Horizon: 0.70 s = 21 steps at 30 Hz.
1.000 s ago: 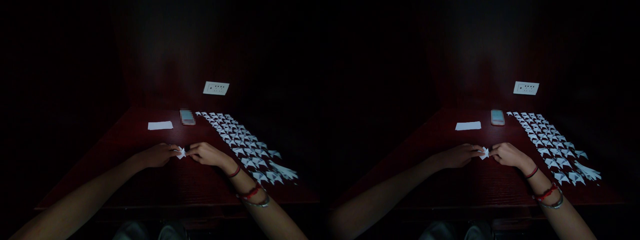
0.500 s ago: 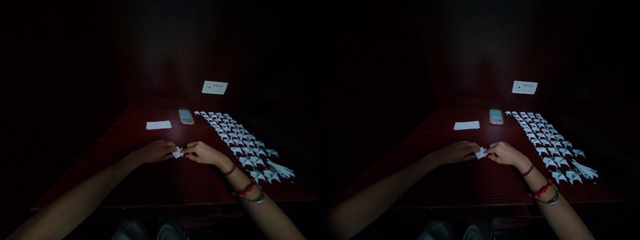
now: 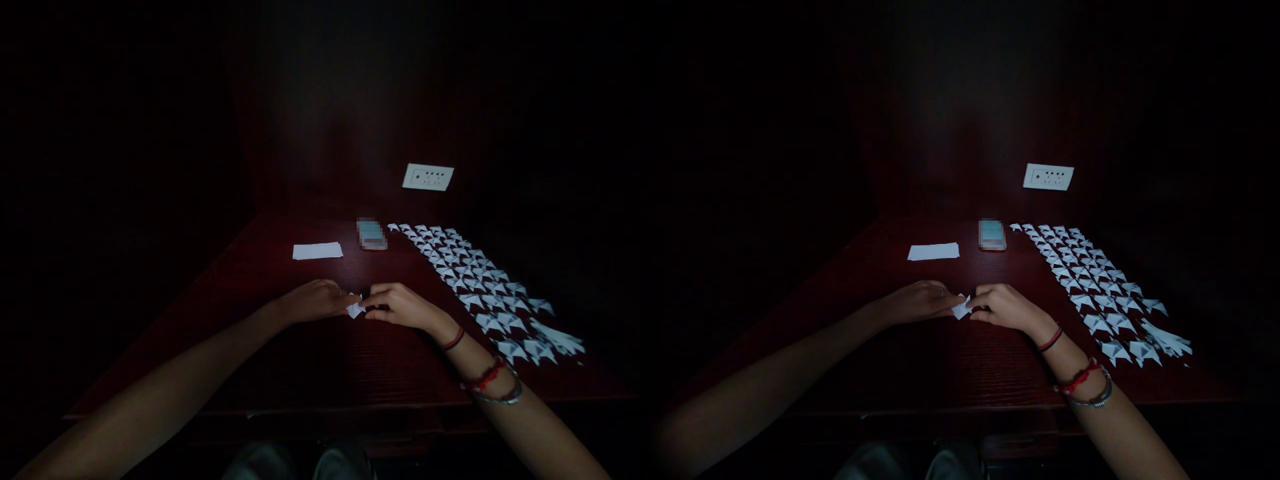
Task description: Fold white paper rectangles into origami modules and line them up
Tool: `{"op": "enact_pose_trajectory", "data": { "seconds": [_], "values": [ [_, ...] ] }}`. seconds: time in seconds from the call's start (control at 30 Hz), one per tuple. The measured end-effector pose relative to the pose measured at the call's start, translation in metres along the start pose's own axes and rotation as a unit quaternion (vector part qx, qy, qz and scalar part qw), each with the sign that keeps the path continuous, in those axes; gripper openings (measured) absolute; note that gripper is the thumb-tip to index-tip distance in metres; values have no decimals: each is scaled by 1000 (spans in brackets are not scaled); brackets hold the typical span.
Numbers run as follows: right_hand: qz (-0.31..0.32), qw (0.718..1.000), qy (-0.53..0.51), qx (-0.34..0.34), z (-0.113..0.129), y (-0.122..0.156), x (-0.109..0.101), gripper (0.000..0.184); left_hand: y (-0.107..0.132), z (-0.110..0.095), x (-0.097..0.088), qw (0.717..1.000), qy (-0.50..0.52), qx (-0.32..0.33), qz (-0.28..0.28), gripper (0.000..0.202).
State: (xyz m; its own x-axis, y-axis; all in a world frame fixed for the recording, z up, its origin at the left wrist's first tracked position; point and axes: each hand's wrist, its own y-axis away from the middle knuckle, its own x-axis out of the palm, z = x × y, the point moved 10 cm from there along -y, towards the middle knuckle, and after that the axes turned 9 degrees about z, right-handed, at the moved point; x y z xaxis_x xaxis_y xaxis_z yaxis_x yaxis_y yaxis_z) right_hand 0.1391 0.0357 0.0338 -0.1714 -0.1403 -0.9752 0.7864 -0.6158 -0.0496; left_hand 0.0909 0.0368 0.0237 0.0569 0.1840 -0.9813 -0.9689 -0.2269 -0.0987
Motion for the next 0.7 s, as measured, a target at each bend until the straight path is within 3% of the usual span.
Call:
{"op": "enact_pose_trajectory", "data": {
  "seconds": [0.13, 0.33, 0.53, 0.63, 0.7],
  "values": [
    [-11, 1000, 5, 11, -3, 1, -1, 25, 0, -1, -6, 999, -3, 7, -41, 28],
    [-67, 997, 5, 34, -7, 2, -11, 24, 5, 17, -18, 988, 93, -81, -91, 25],
    [-141, 986, -72, 51, -10, 2, -24, 18, 9, 30, -16, 941, 281, -140, -125, 25],
    [-145, 976, -138, 84, -25, 0, -18, 20, 10, 36, -10, 917, 339, -173, -120, 28],
    [-129, 967, -187, 116, -39, -2, -8, 22, 11, 39, -7, 916, 333, -194, -106, 30]
  ]
}}
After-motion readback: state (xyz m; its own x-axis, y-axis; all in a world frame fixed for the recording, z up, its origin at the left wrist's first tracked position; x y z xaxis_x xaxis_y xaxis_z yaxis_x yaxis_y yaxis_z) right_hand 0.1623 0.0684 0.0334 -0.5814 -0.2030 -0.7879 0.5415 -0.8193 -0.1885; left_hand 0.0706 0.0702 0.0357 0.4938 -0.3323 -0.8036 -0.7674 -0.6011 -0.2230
